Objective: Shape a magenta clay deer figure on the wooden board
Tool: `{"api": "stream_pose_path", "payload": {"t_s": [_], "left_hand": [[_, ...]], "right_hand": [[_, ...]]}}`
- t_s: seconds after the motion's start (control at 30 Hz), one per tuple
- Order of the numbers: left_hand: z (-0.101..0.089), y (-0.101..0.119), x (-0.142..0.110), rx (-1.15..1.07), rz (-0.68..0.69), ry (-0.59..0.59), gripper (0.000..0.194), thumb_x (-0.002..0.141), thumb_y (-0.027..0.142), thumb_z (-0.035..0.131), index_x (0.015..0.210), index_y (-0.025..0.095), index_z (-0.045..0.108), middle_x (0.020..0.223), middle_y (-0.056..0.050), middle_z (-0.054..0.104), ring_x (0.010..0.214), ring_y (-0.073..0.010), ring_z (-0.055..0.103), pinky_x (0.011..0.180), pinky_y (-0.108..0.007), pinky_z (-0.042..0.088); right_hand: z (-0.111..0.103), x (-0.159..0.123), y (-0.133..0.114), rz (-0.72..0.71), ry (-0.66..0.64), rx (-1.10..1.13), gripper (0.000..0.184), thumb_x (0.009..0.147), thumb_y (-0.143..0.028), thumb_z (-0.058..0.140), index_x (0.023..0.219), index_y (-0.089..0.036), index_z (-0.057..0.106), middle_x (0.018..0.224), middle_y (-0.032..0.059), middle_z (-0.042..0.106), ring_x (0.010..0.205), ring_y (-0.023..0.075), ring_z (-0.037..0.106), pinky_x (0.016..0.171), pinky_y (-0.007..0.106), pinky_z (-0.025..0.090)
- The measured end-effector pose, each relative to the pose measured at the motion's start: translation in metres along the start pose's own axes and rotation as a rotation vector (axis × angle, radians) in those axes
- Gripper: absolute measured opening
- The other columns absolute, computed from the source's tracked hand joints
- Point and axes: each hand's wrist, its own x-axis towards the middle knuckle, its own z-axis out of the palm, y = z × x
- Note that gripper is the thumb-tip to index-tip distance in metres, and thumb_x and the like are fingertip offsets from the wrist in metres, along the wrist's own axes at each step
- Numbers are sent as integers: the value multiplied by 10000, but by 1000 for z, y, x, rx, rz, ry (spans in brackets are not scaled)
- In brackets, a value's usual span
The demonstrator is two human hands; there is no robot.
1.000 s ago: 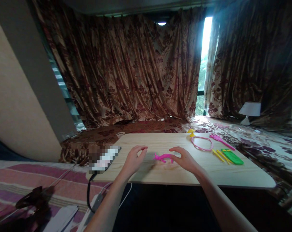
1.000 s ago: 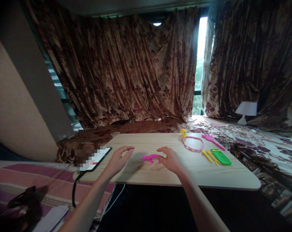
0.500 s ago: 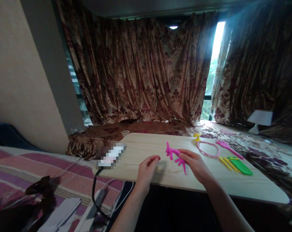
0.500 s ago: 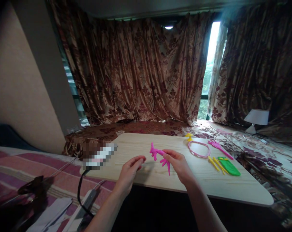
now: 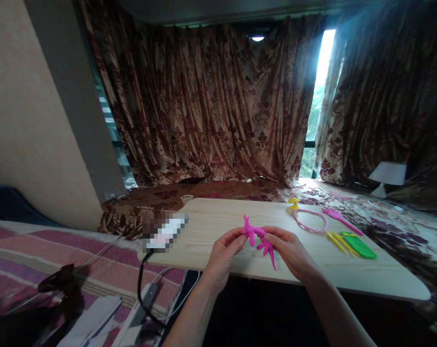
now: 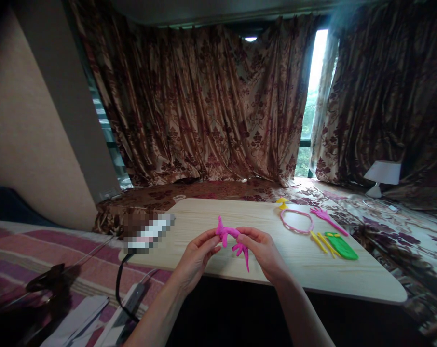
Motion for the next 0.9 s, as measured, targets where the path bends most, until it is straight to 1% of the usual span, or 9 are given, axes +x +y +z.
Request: {"api": "stream_pose_path", "payload": {"t_s": [0.1,0.2,0.37,0.47,0.57,0.63,0.7,0.83,0.9], "left_hand": [[3,3,-1,15,35,-9,340,696,278,731,1024,197,693,1031,-71,699,933,-172,609,853,-288,427],[3,4,1,27,56,2,308,691,298,733,979,189,711,995,-68,708,903,-171,615,861,-295,427],[2,4,6,44,61,16,292,688,326,733,944,186,724,941,-61,715,856,-165,619,826,-284,437],[2,4,7,51,54,19,302,685,334,734,943,176,725,913,-65,718,831,-167,619,795,-280,441],[2,3,7,52,49,23,300,696,337,725,944,168,723,886,-63,717,809,-161,615,774,-273,441],[3,2,7,52,46,25,295,698,336,723,940,167,723,870,-58,716,795,-155,612,762,-267,440],[3,2,7,50,44,27,290,691,333,728,930,167,725,864,-55,716,792,-153,610,761,-264,439],[4,2,6,38,34,44,282,703,328,717,935,168,719,892,-58,710,802,-145,609,755,-255,443],[3,1,7,37,22,52,279,720,339,699,939,166,715,913,-66,705,812,-146,610,742,-253,447]], "right_hand": [[0,-2,-2,2,0,-9,357,753,-416,661,1005,-164,679,906,73,713,746,192,650,675,312,521],[1,-3,-4,-2,-4,-25,348,743,-416,667,988,-169,687,899,61,714,721,179,645,661,304,524],[1,-3,-6,-6,-26,-57,313,737,-407,671,952,-183,702,861,33,713,685,161,639,631,284,525],[1,-2,-4,-16,-21,-70,331,746,-399,662,1001,-188,683,875,33,712,703,164,649,649,289,533],[1,-2,-2,-37,-12,-82,373,757,-376,658,1084,-197,642,908,34,708,784,173,659,723,304,533],[3,-2,-2,-50,-23,-97,343,756,-361,662,1055,-194,656,902,33,708,805,177,659,749,308,529],[4,-2,-2,-55,-39,-109,301,756,-361,660,1004,-191,676,891,36,709,786,182,662,738,315,534],[4,-4,-4,-48,-58,-93,337,779,-373,627,1073,-210,644,945,42,706,773,185,667,711,328,541],[3,-5,-4,-43,-63,-84,315,787,-365,619,1060,-211,655,941,37,711,763,176,664,716,317,533]]}}
